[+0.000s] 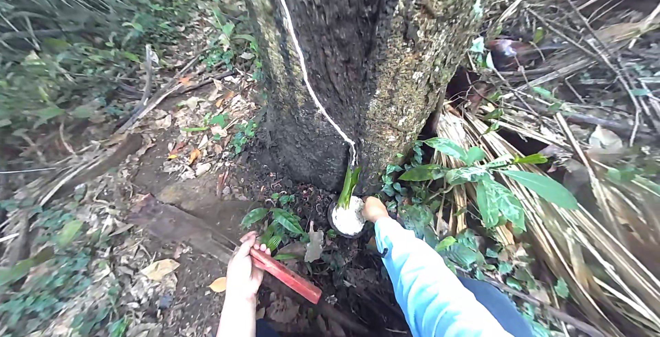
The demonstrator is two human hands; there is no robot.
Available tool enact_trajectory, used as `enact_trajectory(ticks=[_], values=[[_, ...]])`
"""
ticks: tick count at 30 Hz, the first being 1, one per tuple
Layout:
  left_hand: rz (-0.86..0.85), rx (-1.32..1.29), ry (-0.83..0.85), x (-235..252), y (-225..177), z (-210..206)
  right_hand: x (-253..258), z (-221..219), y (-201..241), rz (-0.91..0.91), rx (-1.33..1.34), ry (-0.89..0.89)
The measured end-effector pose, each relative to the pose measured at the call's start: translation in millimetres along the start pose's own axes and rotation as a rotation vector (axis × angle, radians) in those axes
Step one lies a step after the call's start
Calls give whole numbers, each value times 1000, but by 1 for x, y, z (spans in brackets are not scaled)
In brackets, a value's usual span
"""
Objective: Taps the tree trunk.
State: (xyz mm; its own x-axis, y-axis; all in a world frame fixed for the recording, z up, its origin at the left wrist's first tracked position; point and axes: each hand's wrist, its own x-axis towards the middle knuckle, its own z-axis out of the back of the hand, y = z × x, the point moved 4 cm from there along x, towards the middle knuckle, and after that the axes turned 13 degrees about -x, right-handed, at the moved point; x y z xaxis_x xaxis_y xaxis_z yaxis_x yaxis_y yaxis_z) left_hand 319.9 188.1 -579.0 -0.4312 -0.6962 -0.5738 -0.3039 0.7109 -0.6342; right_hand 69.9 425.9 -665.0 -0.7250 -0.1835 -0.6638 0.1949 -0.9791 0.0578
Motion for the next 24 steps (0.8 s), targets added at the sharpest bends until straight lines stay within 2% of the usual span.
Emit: enact_trajectory(ticks=[9,15,20,24], values=[[6,-14,16,4,4,-5,-27,48,14,-38,-35,-26],[23,-27,10,4,6,-9,-23,59,17,229,128,-90],[38,-36,22,3,7,-10,-24,56,27,384,142,-63],[43,-39,27,3,5,-10,-19,53,19,368,201,-26]])
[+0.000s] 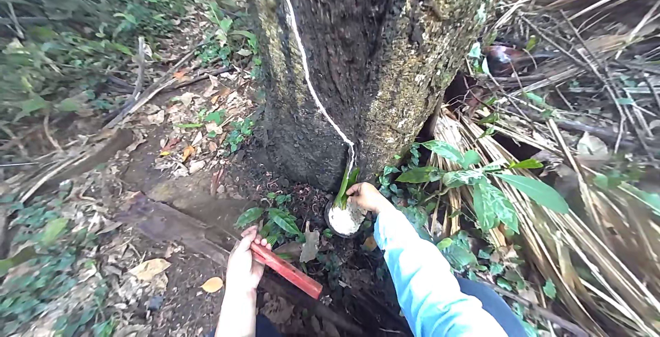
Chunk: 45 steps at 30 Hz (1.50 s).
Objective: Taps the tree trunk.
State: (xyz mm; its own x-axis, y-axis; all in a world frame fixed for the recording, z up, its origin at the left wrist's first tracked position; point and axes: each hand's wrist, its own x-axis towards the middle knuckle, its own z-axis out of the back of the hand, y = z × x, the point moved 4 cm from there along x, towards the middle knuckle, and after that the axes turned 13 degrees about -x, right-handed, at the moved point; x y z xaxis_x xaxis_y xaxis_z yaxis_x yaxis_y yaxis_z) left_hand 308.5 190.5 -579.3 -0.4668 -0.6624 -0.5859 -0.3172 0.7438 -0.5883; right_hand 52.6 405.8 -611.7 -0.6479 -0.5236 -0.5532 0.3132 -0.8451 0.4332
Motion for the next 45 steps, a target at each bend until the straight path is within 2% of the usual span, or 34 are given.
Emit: enact_trajectory(ticks=[4,6,11,24,39,45], values=[[0,1,4,1,-1,2,-3,-7,-20,-303,-171,42],[-2,0,2,1,-1,2,-5,-22,-28,-377,-220,63],[-10,-1,5,-1,-3,1,-1,-50,-35,-383,-218,50],[-23,17,-1,0,-3,1,15,-64,-47,-377,-148,-74],[-33,-11,-17,-2,-4,2,15,-59,-45,-372,-160,-52],[-23,0,-22,2,-1,1,11,-42,-46,-387,-121,-49]])
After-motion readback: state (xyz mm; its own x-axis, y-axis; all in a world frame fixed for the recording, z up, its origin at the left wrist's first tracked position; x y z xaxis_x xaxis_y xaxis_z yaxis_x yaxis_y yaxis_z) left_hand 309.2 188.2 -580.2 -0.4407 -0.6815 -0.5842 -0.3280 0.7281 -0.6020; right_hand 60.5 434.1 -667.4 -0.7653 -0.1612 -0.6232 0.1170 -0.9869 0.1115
